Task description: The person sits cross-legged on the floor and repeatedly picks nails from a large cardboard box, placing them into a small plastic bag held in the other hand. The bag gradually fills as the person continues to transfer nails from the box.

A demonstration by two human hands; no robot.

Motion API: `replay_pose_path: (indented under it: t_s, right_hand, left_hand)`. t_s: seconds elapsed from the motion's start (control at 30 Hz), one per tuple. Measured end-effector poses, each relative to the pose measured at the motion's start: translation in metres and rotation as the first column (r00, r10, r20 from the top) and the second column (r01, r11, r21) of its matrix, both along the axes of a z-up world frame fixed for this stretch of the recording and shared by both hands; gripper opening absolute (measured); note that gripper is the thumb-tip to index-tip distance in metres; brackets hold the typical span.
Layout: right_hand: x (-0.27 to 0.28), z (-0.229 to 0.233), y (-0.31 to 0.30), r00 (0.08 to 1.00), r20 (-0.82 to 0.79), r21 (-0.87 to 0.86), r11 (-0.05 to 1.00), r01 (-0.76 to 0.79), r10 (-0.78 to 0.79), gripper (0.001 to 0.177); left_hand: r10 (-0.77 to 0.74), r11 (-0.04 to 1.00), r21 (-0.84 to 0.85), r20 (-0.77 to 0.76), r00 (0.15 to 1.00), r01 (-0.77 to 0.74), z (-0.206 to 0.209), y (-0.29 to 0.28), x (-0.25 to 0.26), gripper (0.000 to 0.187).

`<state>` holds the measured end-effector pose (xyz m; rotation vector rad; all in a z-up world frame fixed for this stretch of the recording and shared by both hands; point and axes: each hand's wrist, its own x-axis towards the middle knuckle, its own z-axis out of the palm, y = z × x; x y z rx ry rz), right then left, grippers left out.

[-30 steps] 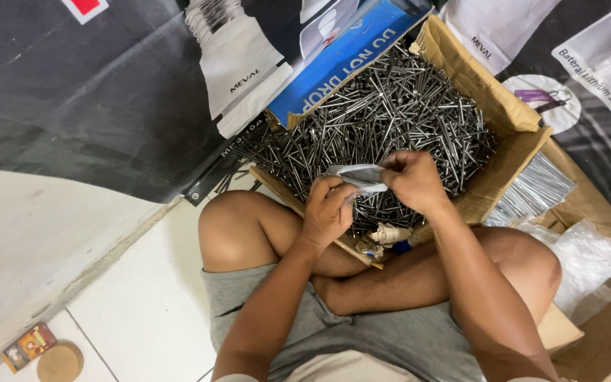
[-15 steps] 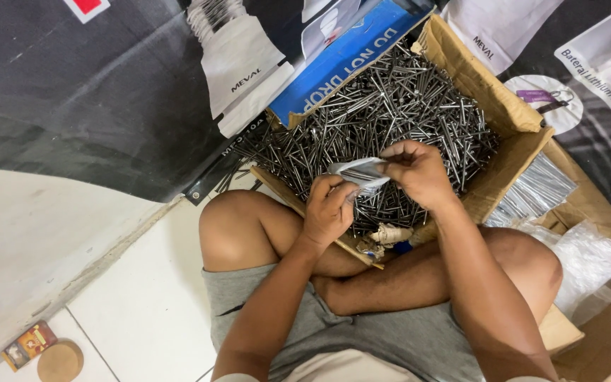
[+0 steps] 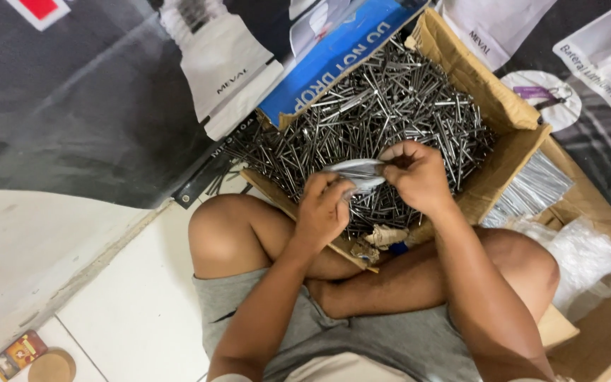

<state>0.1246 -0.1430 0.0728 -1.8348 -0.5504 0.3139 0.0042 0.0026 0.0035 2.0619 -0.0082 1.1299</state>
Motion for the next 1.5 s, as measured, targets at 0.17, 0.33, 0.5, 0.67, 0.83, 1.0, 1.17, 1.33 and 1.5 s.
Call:
replay_pose_path:
  t_s: [0.17,0.33,0.5,0.67,0.83,1.0,1.17,1.33,1.5]
  right_hand:
    - [0.004,-0.009,0.0,0.999,-0.033,0.086,0.996,0.006,-0.003,0.019]
    - [-0.003,0.012,-0.005,0.999,-0.027,0.094,0.995,-0.015,0.018,0.022]
    - [-0.004,0.002,-0.006,0.999,0.046,-0.122,0.993,-0.004,0.01,0.021]
    - [-0.002,0.001,-0.008,1.0,0.017,-0.055,0.998,0.011,-0.01,0.021]
    - [-0.004,-0.006,-0.001,0.993,-0.116,0.087,0.996,0.012,-0.001,0.025]
    - [-0.001,0.0,-0.003,0.965,-0.234,0.194,0.978,-0.075,0.12,0.029]
    - [0.004,0.042,-0.001,0.907,-0.311,-0.13,0.933,-0.336,0.284,0.046]
    - [-0.002,0.021,0.007,0.889,-0.321,-0.328,0.842,-0.428,0.327,0.032]
    - [-0.008,-0.014,0.009,0.957,0.054,-0.181,0.945,-0.273,0.287,0.011]
  left_hand:
    - [-0.024,0.999,-0.037,0.04,0.999,0.026,0.006,0.005,0.001,0.011]
    - [-0.038,0.999,-0.026,0.033,0.999,0.039,0.004,-0.001,-0.002,0.016]
    - [-0.085,0.993,0.069,-0.126,0.988,0.095,0.013,0.003,-0.001,0.015]
    - [-0.023,0.991,0.133,-0.058,0.998,0.031,-0.001,0.001,0.0,0.013]
    - [-0.006,0.984,0.178,-0.154,0.988,0.034,0.042,0.006,-0.009,0.014]
    - [-0.058,0.994,0.082,-0.224,0.973,0.078,0.032,0.007,-0.009,0.013]
    - [-0.081,0.991,-0.126,-0.218,0.973,0.054,0.041,0.01,-0.008,0.006]
    - [-0.087,0.962,-0.272,-0.259,0.962,0.014,0.044,0.012,-0.009,0.001]
    - [-0.07,0.941,-0.334,-0.323,0.944,-0.045,0.055,0.025,-0.009,0.005]
